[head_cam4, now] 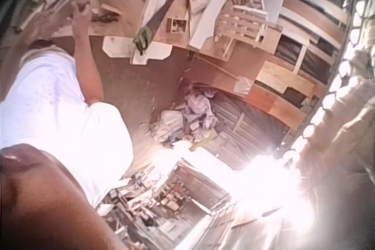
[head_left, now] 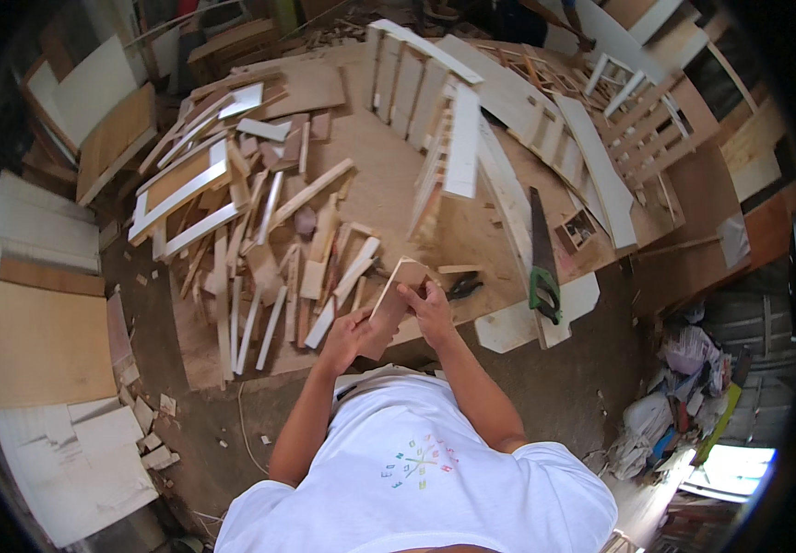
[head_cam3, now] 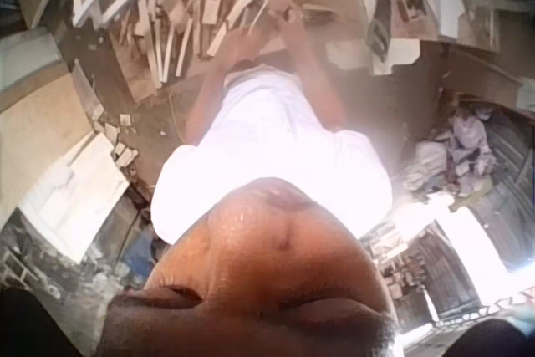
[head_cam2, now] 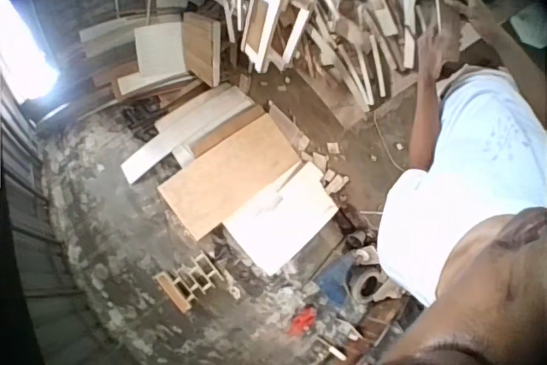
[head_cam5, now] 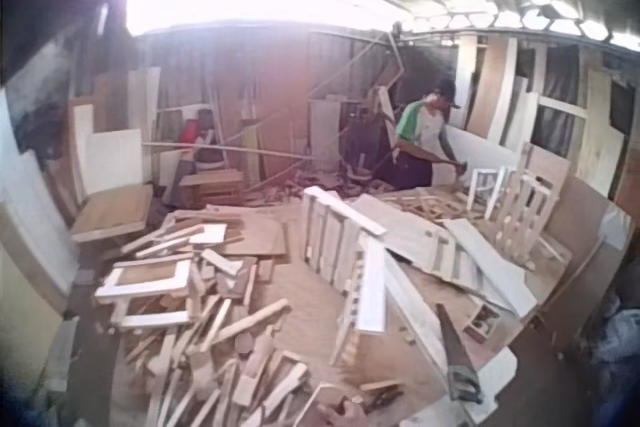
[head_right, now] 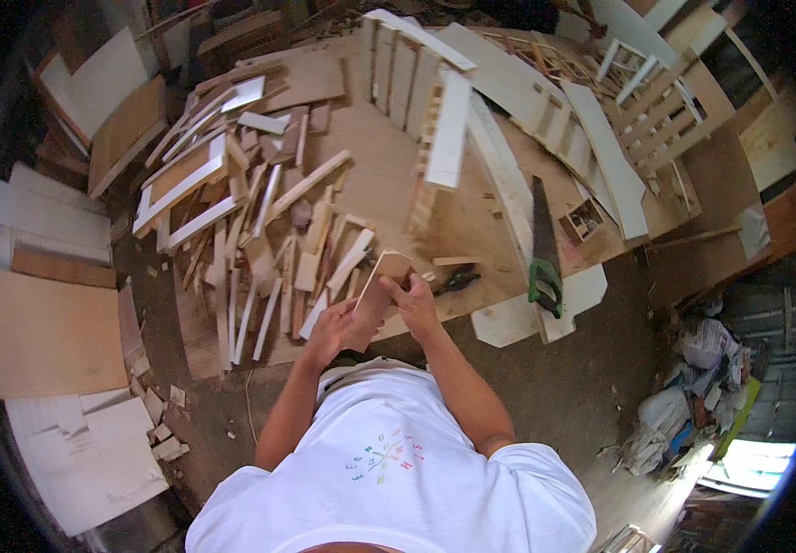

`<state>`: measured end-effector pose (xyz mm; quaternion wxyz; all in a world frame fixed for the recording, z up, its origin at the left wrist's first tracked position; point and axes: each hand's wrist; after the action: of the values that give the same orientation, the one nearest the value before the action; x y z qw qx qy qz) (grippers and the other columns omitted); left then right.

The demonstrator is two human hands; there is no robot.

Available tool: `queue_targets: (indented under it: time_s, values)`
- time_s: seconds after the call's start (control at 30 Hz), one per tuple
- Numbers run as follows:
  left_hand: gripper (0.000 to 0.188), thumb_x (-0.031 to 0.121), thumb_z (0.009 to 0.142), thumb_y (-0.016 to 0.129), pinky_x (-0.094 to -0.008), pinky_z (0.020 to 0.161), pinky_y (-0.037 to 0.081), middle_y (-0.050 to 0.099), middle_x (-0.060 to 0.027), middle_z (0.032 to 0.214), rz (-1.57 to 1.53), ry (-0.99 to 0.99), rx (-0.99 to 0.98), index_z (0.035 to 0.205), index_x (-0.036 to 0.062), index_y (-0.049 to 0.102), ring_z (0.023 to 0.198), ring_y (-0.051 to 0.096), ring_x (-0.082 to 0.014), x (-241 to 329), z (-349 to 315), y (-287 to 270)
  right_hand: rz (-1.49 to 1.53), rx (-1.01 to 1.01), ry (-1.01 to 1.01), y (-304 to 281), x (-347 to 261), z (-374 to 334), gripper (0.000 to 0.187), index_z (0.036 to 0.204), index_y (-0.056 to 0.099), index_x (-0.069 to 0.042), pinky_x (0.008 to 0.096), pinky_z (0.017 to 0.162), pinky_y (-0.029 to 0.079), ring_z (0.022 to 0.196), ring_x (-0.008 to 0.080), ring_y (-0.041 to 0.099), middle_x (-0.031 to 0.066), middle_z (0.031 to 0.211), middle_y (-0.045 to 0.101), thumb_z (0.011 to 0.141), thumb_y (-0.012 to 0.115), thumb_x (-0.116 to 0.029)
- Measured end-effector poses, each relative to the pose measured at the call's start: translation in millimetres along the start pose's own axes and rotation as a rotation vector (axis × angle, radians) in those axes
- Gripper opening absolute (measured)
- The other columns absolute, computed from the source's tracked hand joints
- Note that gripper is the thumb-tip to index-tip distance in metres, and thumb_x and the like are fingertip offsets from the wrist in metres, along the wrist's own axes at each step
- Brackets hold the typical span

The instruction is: The person saws a piece of wood, hammers nails into a wooden structure, and connects various wooden components together on a workbench.

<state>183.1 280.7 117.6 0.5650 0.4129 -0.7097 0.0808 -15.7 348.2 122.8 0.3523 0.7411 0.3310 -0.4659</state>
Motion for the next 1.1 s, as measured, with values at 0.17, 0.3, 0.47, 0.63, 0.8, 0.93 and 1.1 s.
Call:
queue_targets:
  time_s: [0.17, 0.3, 0.47, 0.63, 0.8, 0.93, 1.1]
  values:
    - [0.039, 0.018, 0.096, 0.072, -0.0256, 0.084, 0.051, 0.072, -0.0053, 0.106, 0.123, 0.044, -0.025, 0.128, -0.0027, 0.066, 0.093, 0.064, -0.0104, -31.8, 22.0, 86.6, 0.064, 0.039, -0.038, -93.0, -12.6, -18.5, 0.049, 0.127, 0.06, -0.002, 0.0342, 0.079, 0.056, 0.098, 0.0146, 0.066, 0.006, 0.107, 0.069, 0.091, 0.08, -0.03]
    - [0.038, 0.02, 0.097, 0.072, -0.025, 0.083, 0.05, 0.071, -0.0029, 0.103, 0.164, 0.061, 0.068, 0.127, -0.003, 0.067, 0.093, 0.062, -0.0092, -69.8, 48.2, 141.7, 0.107, 0.153, -0.001, -153.5, -18.0, -22.0, 0.05, 0.129, 0.058, -0.005, 0.0311, 0.077, 0.056, 0.096, 0.0151, 0.066, 0.0056, 0.112, 0.067, 0.091, 0.079, -0.029]
    - [0.046, 0.023, 0.098, 0.072, -0.0292, 0.091, 0.052, 0.068, -0.0076, 0.12, 0.173, 0.033, 0.168, 0.135, -0.0022, 0.06, 0.103, 0.065, -0.0149, -79.4, 85.6, 161.8, 0.178, 0.416, 0.044, -211.5, -20.2, 11.8, 0.057, 0.137, 0.052, -0.007, 0.0347, 0.079, 0.056, 0.098, 0.0187, 0.066, 0.0086, 0.118, 0.065, 0.092, 0.078, -0.031]
    - [0.051, 0.027, 0.098, 0.071, -0.0341, 0.092, 0.055, 0.066, -0.0111, 0.121, 0.021, -0.036, 0.507, 0.137, -0.001, 0.054, 0.107, 0.067, -0.0202, -80.9, 153.4, 156.9, 0.051, 0.293, 0.011, -241.2, -60.2, 93.7, 0.055, 0.143, 0.044, -0.017, 0.0364, 0.077, 0.056, 0.096, 0.0193, 0.066, 0.0055, 0.115, 0.065, 0.096, 0.072, -0.029]
    - [0.049, 0.034, 0.103, 0.061, -0.0497, 0.104, 0.054, 0.06, -0.0184, 0.126, -0.691, -0.12, 0.43, 0.136, 0.0004, 0.048, 0.116, 0.062, -0.0338, -73.0, 228.8, 153.3, 0.016, 0.126, 0.021, -231.5, -77.3, 238.2, 0.051, 0.141, 0.048, -0.014, 0.036, 0.071, 0.059, 0.094, 0.0184, 0.067, 0.0068, 0.115, 0.067, 0.096, 0.07, -0.021]
    - [0.06, 0.036, 0.103, 0.061, -0.0473, 0.109, 0.052, 0.054, -0.0228, 0.135, -0.825, -0.007, 0.429, 0.137, -0.0081, 0.04, 0.125, 0.057, -0.0342, -77.4, 274.0, 151.8, -0.129, 0.045, 0.002, -208.1, -75.5, 348.2, 0.053, 0.14, 0.05, -0.008, 0.0388, 0.069, 0.061, 0.096, 0.0183, 0.068, 0.0095, 0.11, 0.069, 0.094, 0.073, -0.02]
    - [0.065, 0.032, 0.099, 0.069, -0.0467, 0.11, 0.051, 0.051, -0.0212, 0.139, -1.148, 0.005, 0.52, 0.141, -0.008, 0.037, 0.129, 0.055, -0.0341, -66.3, 320.9, 158.3, -0.662, 0.077, -0.072, -195.0, -52.1, 428.5, 0.065, 0.135, 0.054, -0.006, 0.0397, 0.086, 0.057, 0.104, 0.0264, 0.069, 0.0185, 0.12, 0.067, 0.083, 0.084, -0.029]
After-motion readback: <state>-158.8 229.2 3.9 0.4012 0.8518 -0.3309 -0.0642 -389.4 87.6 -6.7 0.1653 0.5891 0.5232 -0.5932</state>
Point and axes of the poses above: each hand's wrist, its own z-axis towards the middle knuckle, its own y-axis out of the palm, x = y × z
